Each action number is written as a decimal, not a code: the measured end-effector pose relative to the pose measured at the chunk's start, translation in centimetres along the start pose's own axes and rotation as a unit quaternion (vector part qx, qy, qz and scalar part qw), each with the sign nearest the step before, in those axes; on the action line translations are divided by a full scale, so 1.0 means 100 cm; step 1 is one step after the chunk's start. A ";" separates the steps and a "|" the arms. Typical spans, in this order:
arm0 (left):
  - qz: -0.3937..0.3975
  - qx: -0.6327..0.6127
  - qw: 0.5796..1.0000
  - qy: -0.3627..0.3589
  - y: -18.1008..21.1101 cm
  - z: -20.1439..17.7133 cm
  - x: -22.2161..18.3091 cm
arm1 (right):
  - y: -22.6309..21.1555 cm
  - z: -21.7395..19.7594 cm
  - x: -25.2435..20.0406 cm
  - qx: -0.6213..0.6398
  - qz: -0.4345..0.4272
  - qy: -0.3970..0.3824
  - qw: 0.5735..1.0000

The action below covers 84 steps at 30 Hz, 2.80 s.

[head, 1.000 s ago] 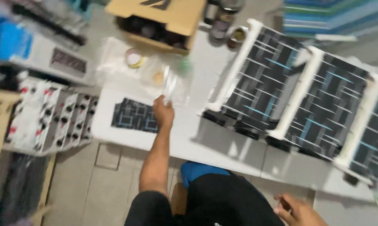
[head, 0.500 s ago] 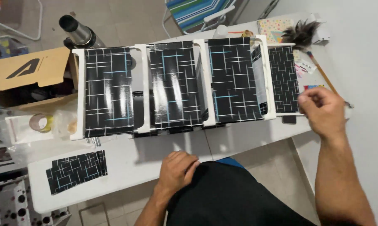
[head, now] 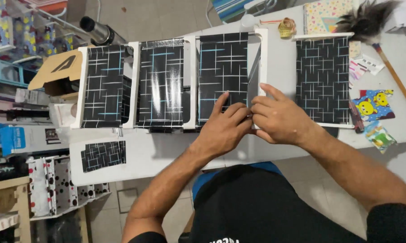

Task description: Disassembling a modular shelf unit by removing the plastic panels and metal support rods.

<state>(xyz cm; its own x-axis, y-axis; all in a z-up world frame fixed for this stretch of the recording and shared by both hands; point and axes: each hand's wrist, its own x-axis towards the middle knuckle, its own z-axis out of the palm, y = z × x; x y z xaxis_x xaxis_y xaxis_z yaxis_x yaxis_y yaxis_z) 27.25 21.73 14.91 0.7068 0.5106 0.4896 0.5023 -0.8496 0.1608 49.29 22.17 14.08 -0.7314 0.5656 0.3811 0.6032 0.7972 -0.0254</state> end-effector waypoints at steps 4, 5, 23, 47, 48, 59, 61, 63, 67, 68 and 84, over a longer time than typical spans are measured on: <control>0.046 0.015 0.998 0.036 0.004 0.011 0.000 | 0.004 0.008 -0.010 0.029 -0.034 -0.007 0.999; 0.054 0.008 0.998 0.039 0.005 0.010 0.002 | 0.007 0.015 -0.015 0.036 -0.050 -0.009 0.998; 0.094 -0.029 0.995 -0.019 0.021 -0.010 0.004 | 0.017 -0.050 -0.034 0.079 -0.114 -0.115 0.984; -0.743 -0.137 0.624 0.199 -0.178 0.064 -0.295 | -0.021 0.119 -0.147 0.200 0.491 -0.275 0.802; -0.743 -0.137 0.624 0.201 -0.167 0.055 -0.284 | -0.015 0.108 -0.137 0.199 0.489 -0.273 0.804; -0.560 0.003 0.806 0.189 -0.015 0.008 -0.238 | 0.097 0.106 -0.258 -0.098 0.526 -0.134 0.834; -0.587 0.016 0.791 0.170 -0.022 -0.001 -0.237 | 0.106 0.101 -0.228 -0.038 0.503 -0.102 0.857; -0.613 0.026 0.775 0.149 -0.033 -0.003 -0.241 | 0.110 0.101 -0.198 0.020 0.480 -0.071 0.874; -0.659 0.030 0.744 0.104 -0.072 -0.003 -0.246 | 0.085 0.074 -0.100 0.181 0.538 -0.055 0.821; -0.680 0.020 0.727 0.096 -0.081 -0.006 -0.244 | 0.071 0.056 -0.068 0.255 0.573 -0.094 0.773; -0.483 0.139 0.846 0.176 -0.065 0.038 -0.229 | 0.001 0.092 -0.145 0.528 0.446 0.045 0.721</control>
<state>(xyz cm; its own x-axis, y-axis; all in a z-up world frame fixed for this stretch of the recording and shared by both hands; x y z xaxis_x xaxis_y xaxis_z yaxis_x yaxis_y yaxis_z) 9.70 16.10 -0.64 -0.2691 0.8367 0.4770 0.8933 0.0317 0.4482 57.07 15.96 0.07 -0.1497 0.9748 -0.1654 0.2067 -0.1327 -0.9694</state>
